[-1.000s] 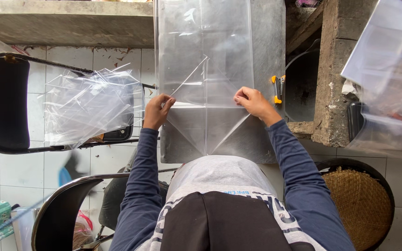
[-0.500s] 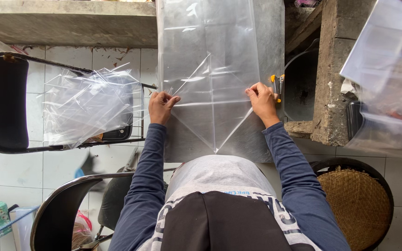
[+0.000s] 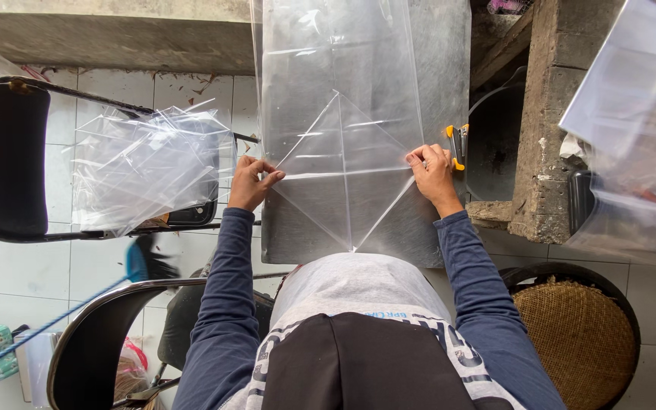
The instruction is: The person repeatedly takes clear plastic sheets, folds them into pouch shapes, and secures the bottom corners with a stapler. The finished pouches are stacked on a nearby chair.
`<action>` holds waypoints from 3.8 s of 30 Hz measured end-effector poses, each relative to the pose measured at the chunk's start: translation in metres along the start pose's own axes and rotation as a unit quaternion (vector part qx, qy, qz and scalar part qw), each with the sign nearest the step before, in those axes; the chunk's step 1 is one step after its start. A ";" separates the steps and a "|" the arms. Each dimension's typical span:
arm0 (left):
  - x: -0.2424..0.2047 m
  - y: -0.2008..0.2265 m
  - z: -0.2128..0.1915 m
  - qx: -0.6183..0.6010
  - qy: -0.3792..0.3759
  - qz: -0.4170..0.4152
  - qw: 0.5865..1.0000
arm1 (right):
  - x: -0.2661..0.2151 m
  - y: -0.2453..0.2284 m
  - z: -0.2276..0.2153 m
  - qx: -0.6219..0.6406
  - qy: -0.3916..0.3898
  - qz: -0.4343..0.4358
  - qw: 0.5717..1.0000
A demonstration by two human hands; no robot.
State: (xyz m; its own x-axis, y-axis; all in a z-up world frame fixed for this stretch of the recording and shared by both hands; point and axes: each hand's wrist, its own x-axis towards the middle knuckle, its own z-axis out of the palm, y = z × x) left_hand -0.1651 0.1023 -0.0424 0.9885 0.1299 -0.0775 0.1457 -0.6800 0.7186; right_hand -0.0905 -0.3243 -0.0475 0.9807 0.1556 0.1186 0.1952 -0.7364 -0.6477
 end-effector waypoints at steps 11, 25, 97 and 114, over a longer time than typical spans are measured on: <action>0.000 0.015 -0.006 -0.138 -0.068 -0.095 0.983 | -0.026 -0.020 -0.031 0.306 -0.019 0.202 0.930; 0.006 0.025 0.021 0.060 0.076 -0.078 0.992 | -0.021 -0.006 -0.005 0.205 0.064 0.180 0.960; -0.170 0.116 0.133 -0.063 -0.090 -0.128 0.986 | -0.038 -0.058 0.046 -0.233 -0.149 -0.075 0.958; -0.176 0.116 0.109 -0.158 0.009 0.140 0.977 | -0.037 -0.055 0.048 -0.223 -0.146 -0.074 0.961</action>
State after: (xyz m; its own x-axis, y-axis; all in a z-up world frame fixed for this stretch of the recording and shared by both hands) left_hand -0.3179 -0.0783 -0.0210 0.9865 -0.0145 0.1629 -0.1529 -0.4340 0.8878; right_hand -0.1380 -0.2579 -0.0526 0.9091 0.4101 -0.0735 0.3819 -0.8908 -0.2461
